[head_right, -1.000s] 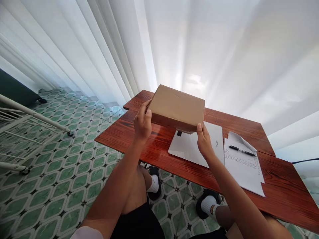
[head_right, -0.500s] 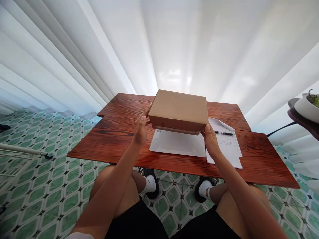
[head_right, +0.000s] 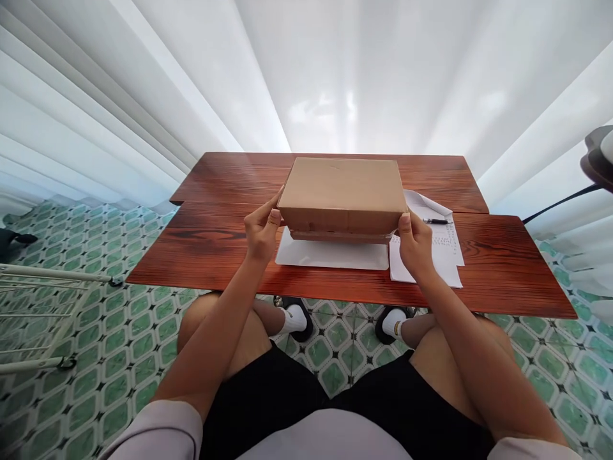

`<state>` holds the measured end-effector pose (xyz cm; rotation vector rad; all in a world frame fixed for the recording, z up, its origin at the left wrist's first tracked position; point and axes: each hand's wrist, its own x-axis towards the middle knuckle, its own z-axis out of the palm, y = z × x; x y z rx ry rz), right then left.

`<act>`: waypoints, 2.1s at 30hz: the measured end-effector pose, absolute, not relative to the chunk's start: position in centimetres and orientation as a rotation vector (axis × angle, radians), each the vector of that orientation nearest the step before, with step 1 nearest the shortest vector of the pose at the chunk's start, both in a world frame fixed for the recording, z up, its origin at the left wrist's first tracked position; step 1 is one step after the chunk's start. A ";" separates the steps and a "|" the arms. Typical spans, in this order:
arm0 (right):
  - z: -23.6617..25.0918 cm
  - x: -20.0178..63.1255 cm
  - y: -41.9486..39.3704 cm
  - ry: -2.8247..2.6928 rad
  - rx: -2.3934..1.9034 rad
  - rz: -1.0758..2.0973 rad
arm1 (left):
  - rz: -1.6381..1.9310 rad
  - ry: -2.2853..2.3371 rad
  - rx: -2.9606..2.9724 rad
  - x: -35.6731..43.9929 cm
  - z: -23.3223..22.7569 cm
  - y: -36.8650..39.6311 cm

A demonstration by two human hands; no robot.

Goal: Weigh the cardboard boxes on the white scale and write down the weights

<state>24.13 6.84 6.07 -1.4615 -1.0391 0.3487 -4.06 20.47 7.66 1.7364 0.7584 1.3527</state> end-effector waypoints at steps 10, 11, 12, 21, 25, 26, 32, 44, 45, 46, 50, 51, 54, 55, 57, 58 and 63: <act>5.8 23.8 6.7 -1.085 -1.487 0.346 | 1.413 0.778 1.775 -4.2 6.4 20.6; 5.7 23.8 6.8 -1.091 -1.493 0.335 | 1.417 0.782 1.783 -4.2 6.2 20.7; 5.7 23.9 6.8 -1.096 -1.499 0.323 | 1.420 0.787 1.791 -4.3 6.1 20.8; 6.0 23.7 6.3 -1.253 -1.532 0.234 | 1.439 0.765 1.801 -4.3 5.4 20.4; 6.4 23.4 6.1 -1.315 -1.549 0.193 | 1.449 0.707 1.838 -4.3 5.5 19.9; 6.5 23.4 6.0 -1.321 -1.566 0.178 | 1.459 0.688 1.842 -4.4 5.4 19.9; 6.6 23.3 5.9 -1.374 -1.646 0.135 | 1.426 0.662 1.887 -4.6 4.7 19.8; 6.3 23.0 5.6 -1.400 -1.742 0.160 | 1.296 0.877 2.094 -4.5 4.8 17.8; 6.3 23.0 5.5 -1.390 -1.746 0.167 | 1.300 0.885 2.083 -4.4 4.8 17.8; 6.3 22.9 5.6 -1.382 -1.749 0.174 | 1.303 0.892 2.075 -4.4 4.7 17.8; 6.3 22.8 5.6 -1.343 -1.756 0.188 | 1.320 0.898 2.043 -4.2 4.7 17.9; 6.3 22.8 5.6 -1.332 -1.759 0.188 | 1.323 0.899 2.034 -4.2 4.8 17.9; 6.4 22.7 5.7 -1.312 -1.770 0.188 | 1.319 0.902 2.011 -4.1 4.9 17.9; 6.5 22.7 5.7 -1.307 -1.772 0.187 | 1.318 0.901 2.005 -4.1 4.9 17.9; 6.5 22.7 5.7 -1.298 -1.771 0.185 | 1.320 0.896 1.993 -4.0 4.9 18.0; 6.5 22.7 5.7 -1.292 -1.769 0.183 | 1.323 0.890 1.988 -4.0 4.9 18.0; 6.5 22.9 5.6 -1.286 -1.759 0.206 | 1.313 0.871 2.021 -4.0 4.9 18.0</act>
